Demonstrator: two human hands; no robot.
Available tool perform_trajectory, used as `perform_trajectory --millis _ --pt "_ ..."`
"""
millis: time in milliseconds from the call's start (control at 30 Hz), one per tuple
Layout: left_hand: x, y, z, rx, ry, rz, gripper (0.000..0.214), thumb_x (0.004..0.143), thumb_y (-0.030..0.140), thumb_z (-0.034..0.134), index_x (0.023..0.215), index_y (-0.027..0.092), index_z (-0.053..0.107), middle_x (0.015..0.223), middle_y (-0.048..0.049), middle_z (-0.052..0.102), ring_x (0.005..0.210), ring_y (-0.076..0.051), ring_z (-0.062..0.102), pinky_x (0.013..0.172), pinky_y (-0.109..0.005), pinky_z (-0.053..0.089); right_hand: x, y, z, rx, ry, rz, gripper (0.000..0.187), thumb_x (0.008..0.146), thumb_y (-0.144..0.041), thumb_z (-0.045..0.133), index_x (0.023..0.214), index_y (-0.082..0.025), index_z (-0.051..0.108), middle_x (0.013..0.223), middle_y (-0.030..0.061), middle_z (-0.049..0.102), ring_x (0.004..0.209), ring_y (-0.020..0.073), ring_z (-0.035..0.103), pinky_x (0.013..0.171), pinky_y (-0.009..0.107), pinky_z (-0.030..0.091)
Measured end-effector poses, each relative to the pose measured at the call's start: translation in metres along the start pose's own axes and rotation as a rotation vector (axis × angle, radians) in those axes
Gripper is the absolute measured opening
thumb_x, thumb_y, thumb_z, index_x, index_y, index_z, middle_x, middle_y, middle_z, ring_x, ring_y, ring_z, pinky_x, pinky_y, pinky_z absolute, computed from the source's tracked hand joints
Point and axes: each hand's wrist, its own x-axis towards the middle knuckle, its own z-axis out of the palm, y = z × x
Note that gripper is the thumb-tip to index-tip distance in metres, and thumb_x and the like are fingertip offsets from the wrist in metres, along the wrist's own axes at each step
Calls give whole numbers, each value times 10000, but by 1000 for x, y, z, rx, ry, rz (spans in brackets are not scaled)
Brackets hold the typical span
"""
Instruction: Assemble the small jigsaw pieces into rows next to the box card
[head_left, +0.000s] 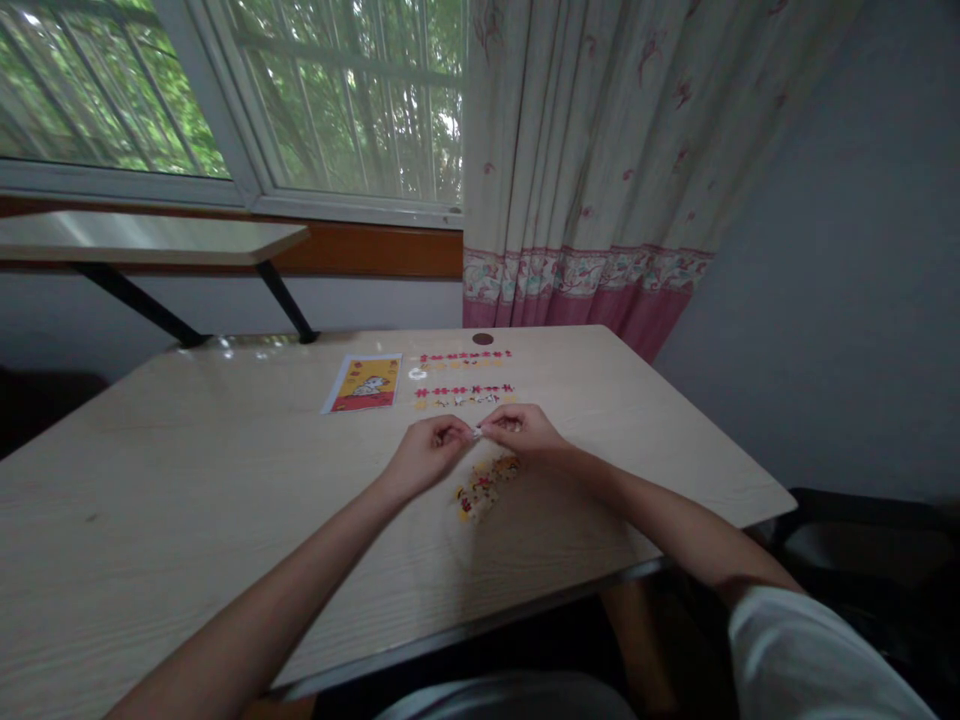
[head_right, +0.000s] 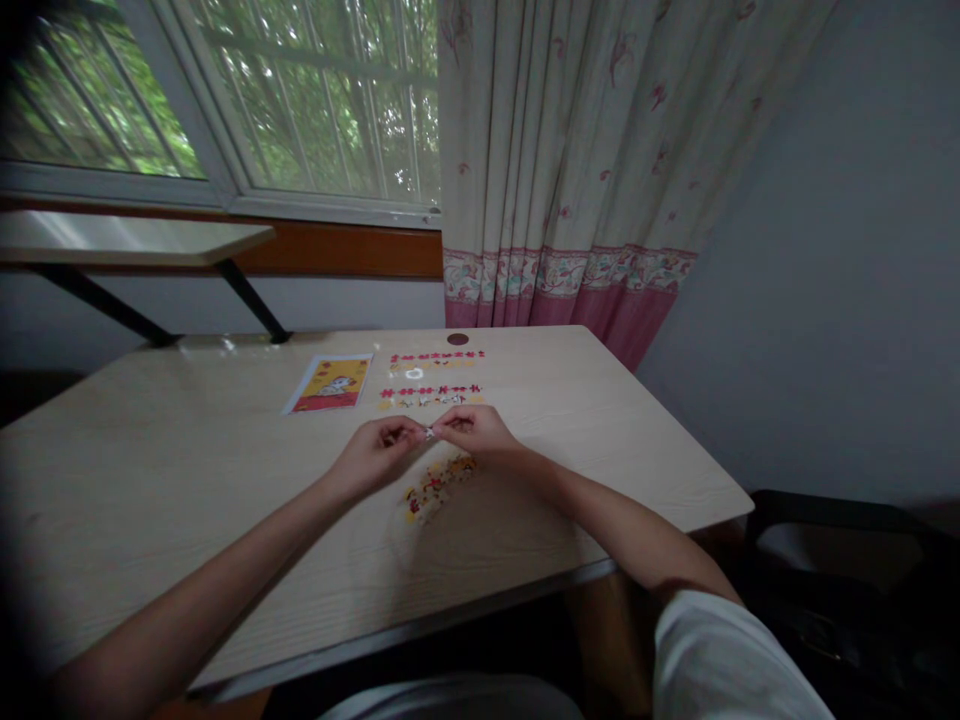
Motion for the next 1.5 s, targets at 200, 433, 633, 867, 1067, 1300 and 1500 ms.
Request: perform_trajectory --millis 200,433,633,867,1067,1300,1500 --pt "6 -8 0 -211 25 -30 202 697 338 563 697 140 600 654 -26 615 594 -122 510 575 -242 384 -2 -5 -7 -330 106 -272 180 778 -365 586 798 -211 677 685 7 650 624 107 546 628 240 411" --pt "5 -8 1 -196 -34 -58 217 712 337 543 724 128 603 637 -21 597 571 -112 478 547 -237 356 1 -6 -25 -562 223 -539 168 831 -333 546 819 -222 672 762 17 668 724 131 575 731 292 370" --pt "0 -2 0 -68 -66 -68 241 738 342 528 791 124 615 676 -31 610 559 -102 458 517 -228 335 6 5 -60 -531 567 -438 164 817 -335 564 817 -224 684 753 28 638 732 151 560 733 303 375" --pt "0 -7 1 -11 -79 -42 208 731 295 509 769 127 625 675 -25 614 560 -100 473 501 -216 323 14 22 -73 -606 522 -318 196 816 -359 558 824 -213 689 774 27 644 732 141 554 749 287 360" --pt "-1 -10 0 17 -84 -12 213 744 285 498 776 120 629 665 -18 605 541 -92 464 490 -208 320 18 53 -86 -669 139 -54 184 801 -333 572 807 -195 694 762 21 670 671 112 556 648 221 362" --pt "-2 -10 -2 106 -106 29 214 782 270 480 793 121 633 687 -27 620 577 -108 497 534 -218 371 17 67 -95 -756 19 62 180 791 -338 575 825 -208 696 783 21 684 698 121 584 645 219 363" --pt "-4 -9 -1 309 -214 373 277 870 270 420 1066 197 602 964 -76 593 880 -172 525 781 -310 421 17 56 -95 -899 -42 6 192 815 -325 539 877 -223 690 856 38 685 797 155 588 720 252 369"
